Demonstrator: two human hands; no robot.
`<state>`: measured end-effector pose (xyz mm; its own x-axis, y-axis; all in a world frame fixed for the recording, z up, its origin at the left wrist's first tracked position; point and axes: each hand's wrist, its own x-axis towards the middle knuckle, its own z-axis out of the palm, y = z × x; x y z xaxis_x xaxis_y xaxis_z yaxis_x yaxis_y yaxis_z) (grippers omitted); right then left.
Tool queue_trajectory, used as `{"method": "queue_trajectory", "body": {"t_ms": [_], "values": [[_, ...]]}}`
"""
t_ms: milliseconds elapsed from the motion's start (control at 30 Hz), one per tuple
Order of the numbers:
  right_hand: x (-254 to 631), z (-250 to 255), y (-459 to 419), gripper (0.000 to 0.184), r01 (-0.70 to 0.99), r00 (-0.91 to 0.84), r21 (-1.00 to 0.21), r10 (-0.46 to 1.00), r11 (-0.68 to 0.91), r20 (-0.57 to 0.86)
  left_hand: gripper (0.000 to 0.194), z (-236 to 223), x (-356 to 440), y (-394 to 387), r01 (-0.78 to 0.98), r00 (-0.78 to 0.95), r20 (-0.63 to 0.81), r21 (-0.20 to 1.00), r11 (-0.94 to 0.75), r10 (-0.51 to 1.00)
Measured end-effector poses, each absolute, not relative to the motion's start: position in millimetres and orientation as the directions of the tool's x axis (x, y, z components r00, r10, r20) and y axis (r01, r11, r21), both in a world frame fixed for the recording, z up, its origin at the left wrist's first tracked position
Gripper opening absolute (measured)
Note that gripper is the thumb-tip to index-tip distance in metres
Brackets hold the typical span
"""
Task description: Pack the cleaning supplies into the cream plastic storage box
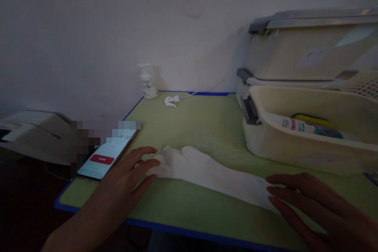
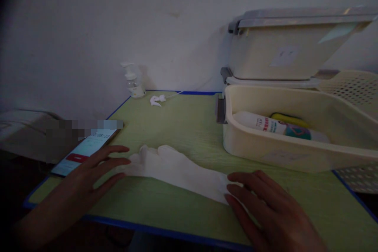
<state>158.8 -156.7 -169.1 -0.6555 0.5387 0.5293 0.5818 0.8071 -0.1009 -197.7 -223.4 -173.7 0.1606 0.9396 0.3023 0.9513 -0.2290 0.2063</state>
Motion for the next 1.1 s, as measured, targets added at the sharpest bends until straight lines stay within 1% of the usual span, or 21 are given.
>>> {"method": "queue_trajectory", "body": {"t_ms": [67, 133, 200, 267, 300, 367, 400, 467, 533, 633, 800, 900, 967, 1033, 1067, 1100], "values": [[140, -158, -157, 0.025, 0.567, -0.671, -0.081, 0.516, 0.820, 0.532, 0.028, -164, -175, -218, 0.928, 0.231, 0.305, 0.215, -0.303, 0.924], [119, -154, -159, 0.032, 0.534, -0.716, -0.017, 0.463, 0.845, 0.523, 0.030, -158, -148, -212, 0.885, 0.348, 0.305, 0.204, -0.418, 0.886], [103, -158, -162, 0.043, 0.504, -0.746, 0.048, 0.407, 0.862, 0.527, 0.031, -157, -125, -205, 0.836, 0.476, 0.248, 0.169, -0.521, 0.844], [94, -169, -162, 0.049, 0.505, -0.764, 0.104, 0.388, 0.857, 0.516, 0.046, -162, -110, -198, 0.795, 0.564, 0.175, 0.150, -0.588, 0.807], [92, -176, -161, 0.047, 0.516, -0.769, 0.129, 0.392, 0.847, 0.505, 0.057, -166, -105, -195, 0.778, 0.595, 0.140, 0.150, -0.610, 0.792], [94, -190, -157, 0.042, 0.536, -0.784, 0.171, 0.413, 0.826, 0.463, 0.075, -176, -102, -192, 0.760, 0.622, 0.091, 0.169, -0.628, 0.778], [97, -195, -154, 0.041, 0.542, -0.792, 0.179, 0.428, 0.821, 0.435, 0.080, -181, -103, -191, 0.755, 0.627, 0.078, 0.184, -0.629, 0.775], [103, -201, -148, 0.043, 0.539, -0.808, 0.174, 0.448, 0.824, 0.384, 0.085, -189, -106, -191, 0.756, 0.621, 0.060, 0.214, -0.618, 0.781], [109, -203, -142, 0.047, 0.526, -0.817, 0.153, 0.447, 0.837, 0.363, 0.087, -192, -108, -192, 0.758, 0.617, 0.046, 0.236, -0.609, 0.786], [116, -201, -135, 0.056, 0.504, -0.828, 0.140, 0.430, 0.852, 0.360, 0.084, -186, -107, -192, 0.755, 0.618, 0.036, 0.250, -0.606, 0.785], [124, -203, -133, 0.077, 0.454, -0.852, 0.130, 0.387, 0.882, 0.352, 0.073, -170, -104, -190, 0.756, 0.630, -0.051, 0.268, -0.597, 0.775], [125, -205, -134, 0.080, 0.468, -0.841, 0.119, 0.401, 0.875, 0.363, 0.064, -165, -111, -188, 0.735, 0.638, -0.005, 0.300, -0.608, 0.770], [123, -205, -135, 0.078, 0.486, -0.832, 0.089, 0.428, 0.870, 0.352, 0.050, -162, -124, -183, 0.765, 0.554, 0.090, 0.336, -0.549, 0.828], [122, -205, -135, 0.077, 0.495, -0.827, 0.055, 0.452, 0.867, 0.334, 0.035, -160, -144, -173, 0.810, 0.360, 0.199, 0.419, -0.411, 0.911], [122, -204, -135, 0.076, 0.496, -0.827, 0.044, 0.456, 0.867, 0.329, 0.030, -159, -156, -167, 0.815, 0.253, 0.203, 0.483, -0.321, 0.946], [122, -204, -135, 0.076, 0.500, -0.824, 0.036, 0.463, 0.865, 0.325, 0.025, -159, -168, -160, 0.795, 0.211, 0.179, 0.541, -0.275, 0.961]]}}
